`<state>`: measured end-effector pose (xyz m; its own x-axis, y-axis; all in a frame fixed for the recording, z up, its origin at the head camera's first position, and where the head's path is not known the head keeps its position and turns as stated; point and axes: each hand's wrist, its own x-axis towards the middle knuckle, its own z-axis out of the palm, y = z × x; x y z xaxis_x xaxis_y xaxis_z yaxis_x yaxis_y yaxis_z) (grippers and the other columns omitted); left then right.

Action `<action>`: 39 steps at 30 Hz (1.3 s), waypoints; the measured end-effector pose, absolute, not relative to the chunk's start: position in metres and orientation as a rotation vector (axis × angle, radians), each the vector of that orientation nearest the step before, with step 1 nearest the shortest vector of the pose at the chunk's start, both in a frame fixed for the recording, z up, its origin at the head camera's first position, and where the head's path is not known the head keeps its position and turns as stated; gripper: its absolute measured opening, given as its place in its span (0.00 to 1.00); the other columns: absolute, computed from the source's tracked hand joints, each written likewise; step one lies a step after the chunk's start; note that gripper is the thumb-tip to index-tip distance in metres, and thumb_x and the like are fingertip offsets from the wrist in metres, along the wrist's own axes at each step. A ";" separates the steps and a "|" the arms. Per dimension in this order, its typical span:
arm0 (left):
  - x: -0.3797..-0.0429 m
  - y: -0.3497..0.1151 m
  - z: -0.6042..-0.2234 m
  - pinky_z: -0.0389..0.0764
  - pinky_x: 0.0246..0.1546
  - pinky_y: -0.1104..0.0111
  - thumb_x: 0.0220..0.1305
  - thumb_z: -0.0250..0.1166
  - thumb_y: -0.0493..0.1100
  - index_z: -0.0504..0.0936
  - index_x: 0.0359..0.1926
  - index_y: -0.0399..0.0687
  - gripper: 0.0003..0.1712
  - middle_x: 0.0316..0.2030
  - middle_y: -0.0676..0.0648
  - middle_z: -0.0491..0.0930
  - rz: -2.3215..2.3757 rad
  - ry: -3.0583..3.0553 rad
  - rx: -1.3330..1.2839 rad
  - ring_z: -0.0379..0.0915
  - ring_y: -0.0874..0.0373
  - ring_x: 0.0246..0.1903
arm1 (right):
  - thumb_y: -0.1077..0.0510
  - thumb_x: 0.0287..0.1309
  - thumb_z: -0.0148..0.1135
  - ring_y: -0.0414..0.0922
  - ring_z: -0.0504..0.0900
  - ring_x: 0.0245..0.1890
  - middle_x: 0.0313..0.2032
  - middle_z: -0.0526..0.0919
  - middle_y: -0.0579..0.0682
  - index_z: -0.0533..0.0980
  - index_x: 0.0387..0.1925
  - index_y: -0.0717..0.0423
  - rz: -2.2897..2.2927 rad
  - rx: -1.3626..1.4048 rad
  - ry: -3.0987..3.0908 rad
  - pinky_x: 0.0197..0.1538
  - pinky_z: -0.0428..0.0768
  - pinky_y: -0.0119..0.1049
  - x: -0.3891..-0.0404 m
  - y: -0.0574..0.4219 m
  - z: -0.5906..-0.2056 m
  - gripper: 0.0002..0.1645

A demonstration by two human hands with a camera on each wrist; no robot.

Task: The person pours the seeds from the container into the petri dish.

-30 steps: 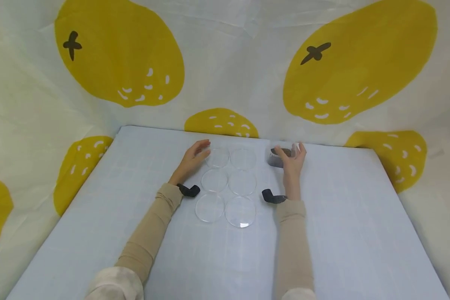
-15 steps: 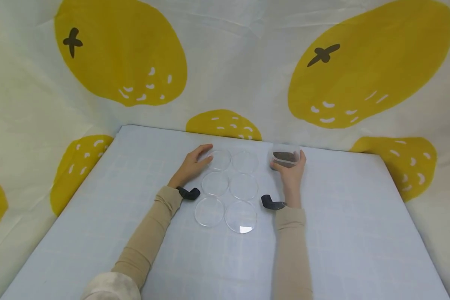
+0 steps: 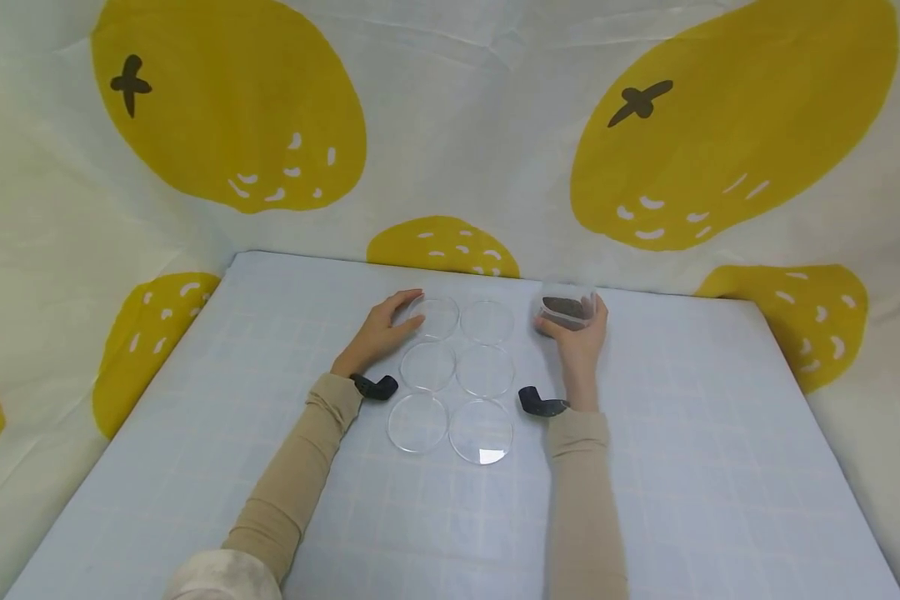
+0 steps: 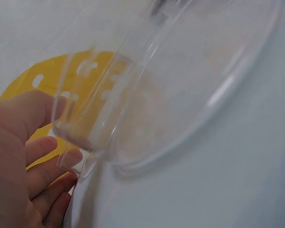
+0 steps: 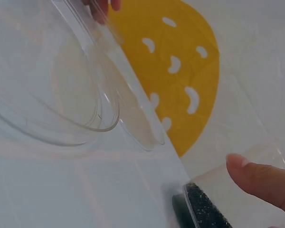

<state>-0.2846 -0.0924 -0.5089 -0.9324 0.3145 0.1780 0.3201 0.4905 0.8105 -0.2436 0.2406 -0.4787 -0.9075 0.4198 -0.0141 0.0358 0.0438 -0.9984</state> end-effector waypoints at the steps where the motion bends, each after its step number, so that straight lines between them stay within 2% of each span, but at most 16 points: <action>1: -0.285 -0.092 -0.509 0.58 0.67 0.63 0.63 0.56 0.62 0.65 0.67 0.55 0.34 0.65 0.54 0.65 -1.463 -2.713 -0.583 0.56 0.60 0.66 | 0.62 0.36 0.79 0.37 0.56 0.65 0.68 0.58 0.43 0.49 0.71 0.39 1.937 -0.463 -2.039 0.67 0.60 0.34 -0.243 0.241 -0.478 0.64; 13: -0.282 -0.091 -0.507 0.57 0.67 0.63 0.62 0.58 0.62 0.64 0.67 0.56 0.35 0.65 0.54 0.65 -1.416 -2.735 -0.577 0.56 0.59 0.66 | 0.58 0.34 0.80 0.38 0.56 0.66 0.66 0.62 0.43 0.53 0.70 0.41 1.872 -0.426 -2.012 0.69 0.55 0.34 -0.244 0.239 -0.473 0.62; 24: -0.283 -0.092 -0.505 0.56 0.68 0.60 0.62 0.57 0.63 0.63 0.67 0.57 0.36 0.66 0.55 0.63 -1.429 -2.756 -0.556 0.54 0.58 0.67 | 0.60 0.31 0.81 0.38 0.57 0.64 0.65 0.62 0.45 0.55 0.69 0.40 1.891 -0.367 -1.941 0.67 0.58 0.34 -0.246 0.239 -0.463 0.63; 32: -0.284 -0.097 -0.503 0.54 0.68 0.60 0.61 0.55 0.67 0.61 0.68 0.62 0.38 0.67 0.57 0.61 -1.435 -2.790 -0.585 0.52 0.59 0.68 | 0.62 0.32 0.81 0.38 0.55 0.65 0.65 0.61 0.49 0.54 0.69 0.44 1.880 -0.247 -1.944 0.67 0.60 0.35 -0.246 0.227 -0.438 0.63; 39: -0.284 -0.102 -0.502 0.54 0.68 0.63 0.60 0.57 0.66 0.61 0.69 0.55 0.40 0.67 0.55 0.61 -1.382 -2.809 -0.687 0.52 0.59 0.67 | 0.66 0.35 0.78 0.44 0.55 0.67 0.67 0.58 0.55 0.52 0.70 0.50 1.925 -0.129 -1.921 0.64 0.66 0.41 -0.238 0.202 -0.403 0.62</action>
<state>-0.2841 -0.1015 -0.5023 -0.9063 0.4025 0.1291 0.3479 0.5369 0.7686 -0.2381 0.2019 -0.4034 -0.9092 0.3515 0.2231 -0.2238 0.0392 -0.9739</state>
